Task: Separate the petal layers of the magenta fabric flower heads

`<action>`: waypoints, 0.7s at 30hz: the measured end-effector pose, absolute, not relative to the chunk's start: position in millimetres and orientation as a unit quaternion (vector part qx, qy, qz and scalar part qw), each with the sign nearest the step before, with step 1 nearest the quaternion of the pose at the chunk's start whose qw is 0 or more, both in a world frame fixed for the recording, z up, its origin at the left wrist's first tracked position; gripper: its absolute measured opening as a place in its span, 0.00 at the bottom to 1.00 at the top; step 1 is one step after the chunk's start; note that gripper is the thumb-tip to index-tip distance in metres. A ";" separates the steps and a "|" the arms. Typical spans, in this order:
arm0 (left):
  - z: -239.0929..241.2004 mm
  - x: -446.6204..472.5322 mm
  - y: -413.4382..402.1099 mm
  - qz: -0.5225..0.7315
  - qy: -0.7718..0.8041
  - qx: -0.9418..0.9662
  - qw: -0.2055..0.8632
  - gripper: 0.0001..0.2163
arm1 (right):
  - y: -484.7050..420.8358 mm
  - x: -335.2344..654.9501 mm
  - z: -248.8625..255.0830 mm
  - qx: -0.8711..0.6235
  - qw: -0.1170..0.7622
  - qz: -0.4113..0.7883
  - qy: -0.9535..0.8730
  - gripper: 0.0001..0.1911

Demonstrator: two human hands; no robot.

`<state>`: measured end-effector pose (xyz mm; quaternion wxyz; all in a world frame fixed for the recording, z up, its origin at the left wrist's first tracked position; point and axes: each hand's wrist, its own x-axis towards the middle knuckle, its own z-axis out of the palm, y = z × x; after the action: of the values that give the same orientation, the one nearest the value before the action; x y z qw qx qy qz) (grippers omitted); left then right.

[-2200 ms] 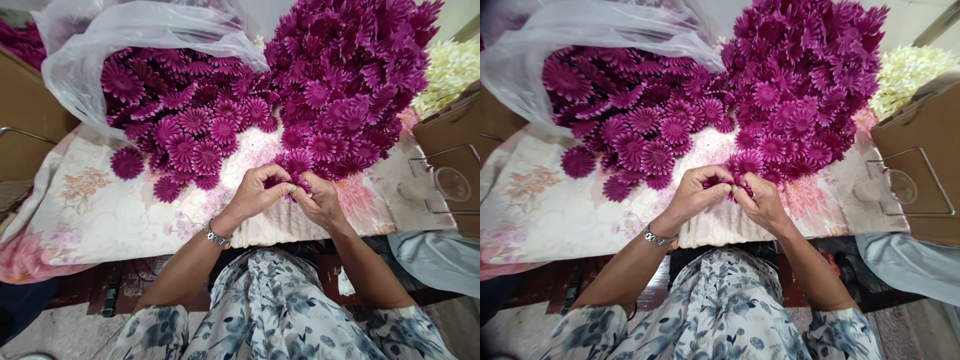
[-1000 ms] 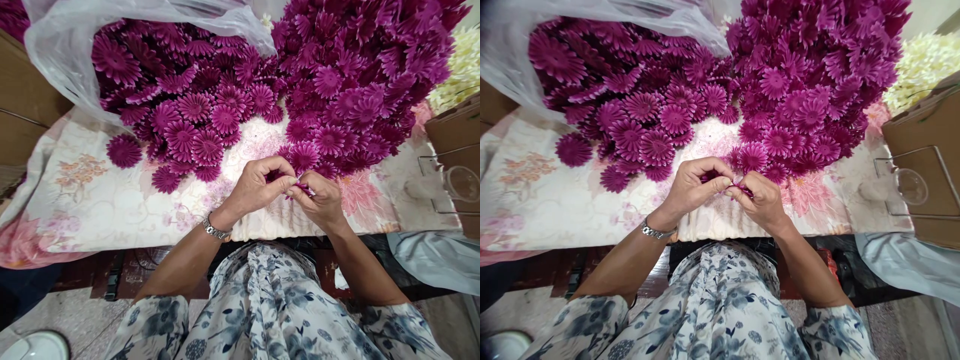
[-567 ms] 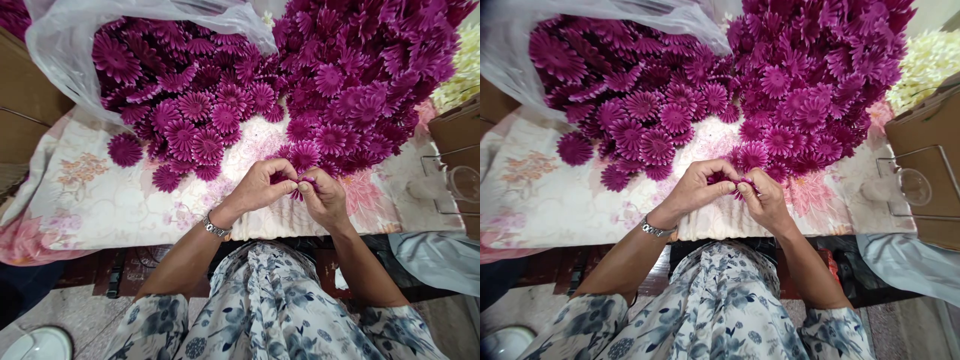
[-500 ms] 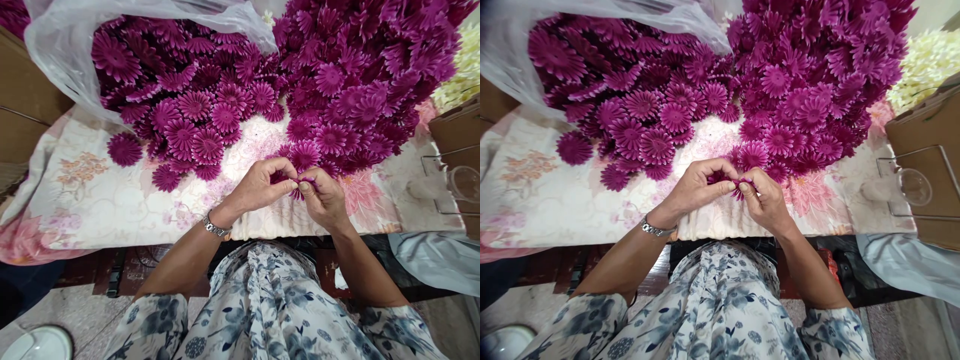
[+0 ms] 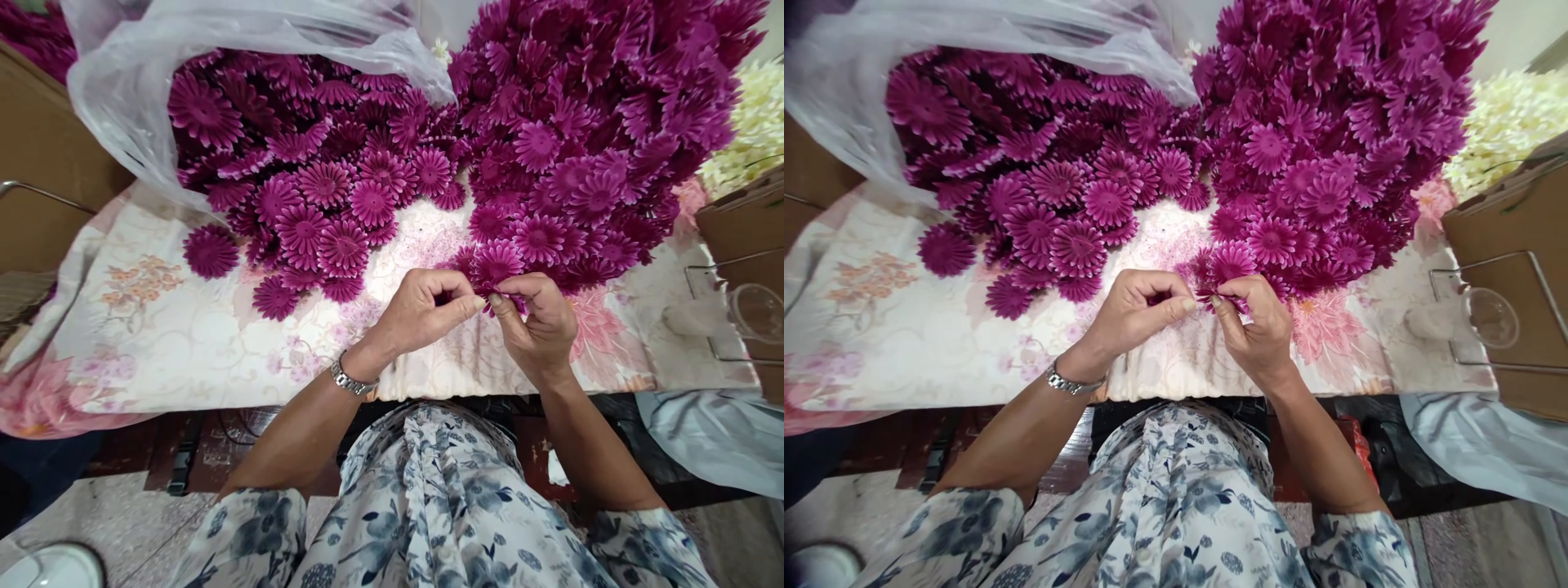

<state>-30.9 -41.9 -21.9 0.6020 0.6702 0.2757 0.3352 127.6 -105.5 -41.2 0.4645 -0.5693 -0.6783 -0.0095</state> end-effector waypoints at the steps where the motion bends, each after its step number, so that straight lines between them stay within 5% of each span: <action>1: -22.1 -30.0 -42.4 0.322 0.275 0.678 0.600 0.09 | -104.3 127.2 -40.5 -0.566 0.463 -0.027 -0.682 0.05; 21: -24.5 -25.5 -42.7 0.341 0.321 0.627 0.623 0.03 | -107.7 124.9 -34.0 -0.538 0.452 0.045 -0.710 0.11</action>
<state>-25.5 -42.7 -24.5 0.6228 0.6270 0.3208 0.3408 124.9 -107.7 -34.0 0.4525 -0.5379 -0.7099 0.0454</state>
